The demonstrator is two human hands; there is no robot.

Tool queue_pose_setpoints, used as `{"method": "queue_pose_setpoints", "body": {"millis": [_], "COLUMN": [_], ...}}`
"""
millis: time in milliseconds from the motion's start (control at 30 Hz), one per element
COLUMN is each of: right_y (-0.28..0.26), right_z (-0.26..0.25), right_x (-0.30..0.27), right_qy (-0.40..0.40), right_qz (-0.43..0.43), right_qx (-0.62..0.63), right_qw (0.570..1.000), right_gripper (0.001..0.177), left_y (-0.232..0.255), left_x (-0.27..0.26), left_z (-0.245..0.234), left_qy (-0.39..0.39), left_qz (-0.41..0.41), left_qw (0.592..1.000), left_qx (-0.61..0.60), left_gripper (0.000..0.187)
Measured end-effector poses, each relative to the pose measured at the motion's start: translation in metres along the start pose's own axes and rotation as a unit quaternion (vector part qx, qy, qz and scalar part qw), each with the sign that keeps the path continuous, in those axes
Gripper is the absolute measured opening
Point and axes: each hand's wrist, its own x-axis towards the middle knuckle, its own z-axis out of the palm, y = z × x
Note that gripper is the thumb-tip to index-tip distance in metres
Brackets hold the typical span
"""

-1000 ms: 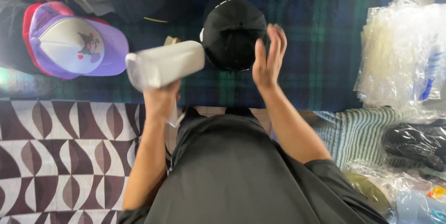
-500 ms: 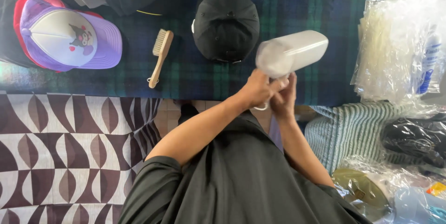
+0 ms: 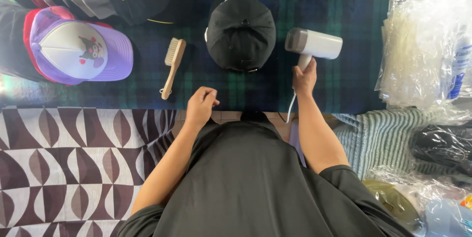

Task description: Using a handheld steamer and a brush to clean and shape a baseball cap.

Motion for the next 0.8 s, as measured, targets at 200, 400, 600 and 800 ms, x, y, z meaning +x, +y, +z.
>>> {"method": "queue_pose_setpoints", "body": {"millis": [200, 400, 600, 800], "right_y": [0.024, -0.154, -0.295, -0.244], "right_z": [0.022, -0.047, -0.048, -0.013], "right_x": [0.014, -0.048, -0.032, 0.006], "right_qy": [0.047, -0.037, -0.242, -0.235], "right_qz": [-0.016, -0.140, 0.202, 0.172], "right_qx": [-0.234, 0.061, 0.169, 0.310], "right_qw": [0.971, 0.988, 0.934, 0.905], "right_gripper": [0.079, 0.035, 0.073, 0.043], "left_y": [0.012, 0.042, 0.093, 0.075], "left_x": [0.015, 0.103, 0.180, 0.214], "left_z": [-0.016, -0.016, -0.008, -0.003], "left_qy": [0.069, 0.140, 0.059, 0.071], "left_qz": [0.042, 0.137, -0.103, -0.108], "left_qw": [0.982, 0.956, 0.931, 0.944], "left_qx": [-0.171, -0.220, -0.344, -0.305], "left_gripper": [0.019, 0.045, 0.046, 0.020]}}
